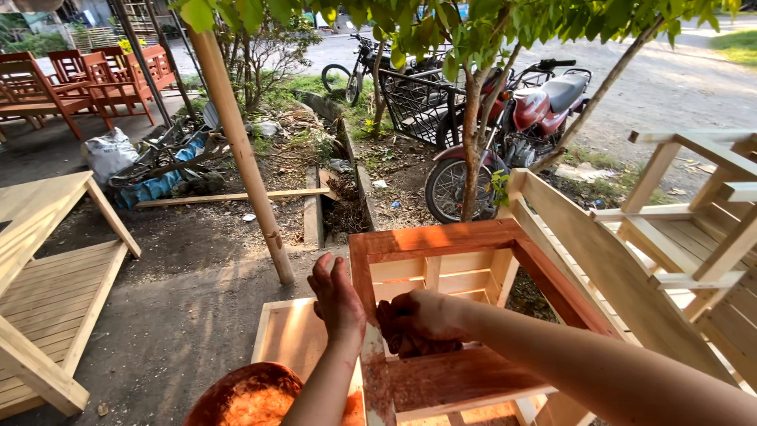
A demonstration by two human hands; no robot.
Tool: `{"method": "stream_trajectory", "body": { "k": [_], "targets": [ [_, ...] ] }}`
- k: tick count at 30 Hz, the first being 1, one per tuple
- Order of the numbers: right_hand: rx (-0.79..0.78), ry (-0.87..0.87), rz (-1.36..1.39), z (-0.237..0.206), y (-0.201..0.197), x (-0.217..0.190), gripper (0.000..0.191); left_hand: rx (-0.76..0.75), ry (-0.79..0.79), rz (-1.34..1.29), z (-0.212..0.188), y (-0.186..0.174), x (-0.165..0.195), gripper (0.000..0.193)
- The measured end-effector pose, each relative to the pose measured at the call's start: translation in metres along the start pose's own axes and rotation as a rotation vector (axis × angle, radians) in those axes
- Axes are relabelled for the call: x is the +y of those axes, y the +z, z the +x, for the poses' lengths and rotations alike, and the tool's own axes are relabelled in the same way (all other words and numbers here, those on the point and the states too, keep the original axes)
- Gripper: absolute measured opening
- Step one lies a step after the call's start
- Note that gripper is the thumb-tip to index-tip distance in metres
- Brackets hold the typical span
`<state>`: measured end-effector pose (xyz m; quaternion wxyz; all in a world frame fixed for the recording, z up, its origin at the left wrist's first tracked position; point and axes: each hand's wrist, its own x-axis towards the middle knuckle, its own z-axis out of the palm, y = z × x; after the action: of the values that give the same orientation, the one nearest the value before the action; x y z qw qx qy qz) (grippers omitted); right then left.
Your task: The person applies reddish-brown stain to a wooden chair frame using a cloth. They repeatedly dip the cloth into a container of stain and wipe the frame's surfaces, covering the top and side rails.
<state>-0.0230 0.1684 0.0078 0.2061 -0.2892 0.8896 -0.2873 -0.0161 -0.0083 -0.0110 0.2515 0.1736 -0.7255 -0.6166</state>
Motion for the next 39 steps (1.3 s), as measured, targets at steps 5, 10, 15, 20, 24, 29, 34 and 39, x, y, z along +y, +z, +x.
{"method": "stream_trajectory", "body": {
  "k": [5, 10, 15, 20, 24, 29, 34, 39],
  "targets": [
    [0.175, 0.228, -0.101, 0.011, -0.018, -0.002, 0.048, 0.039, 0.026, 0.052, 0.004, 0.000, -0.007, 0.057],
    [0.385, 0.392, -0.034, 0.025, -0.024, 0.002, 0.055, 0.022, 0.022, 0.038, 0.006, 0.000, -0.009, 0.056],
    [0.373, 0.394, 1.028, 0.031, -0.005, -0.005, 0.033, -0.016, 0.049, -0.034, 0.004, 0.000, -0.012, 0.056],
    [0.170, 0.044, 1.185, 0.030, 0.014, -0.015, 0.026, 0.013, 0.086, -0.130, 0.003, 0.004, -0.016, 0.054],
    [-0.025, -0.130, 1.177, 0.017, 0.016, -0.024, 0.036, -0.039, 0.118, -0.153, 0.001, 0.005, -0.017, 0.053],
    [0.000, 0.101, 1.340, 0.045, -0.008, -0.060, 0.037, -0.075, 0.169, -0.096, -0.004, 0.005, -0.011, 0.055],
    [0.133, 0.145, 1.302, 0.047, -0.003, -0.069, 0.029, -0.093, 0.083, -0.108, -0.005, 0.002, -0.003, 0.054],
    [0.155, 0.104, 1.090, 0.017, 0.010, -0.059, 0.025, -0.072, 0.047, -0.145, -0.001, 0.005, -0.002, 0.052]
  ]
}}
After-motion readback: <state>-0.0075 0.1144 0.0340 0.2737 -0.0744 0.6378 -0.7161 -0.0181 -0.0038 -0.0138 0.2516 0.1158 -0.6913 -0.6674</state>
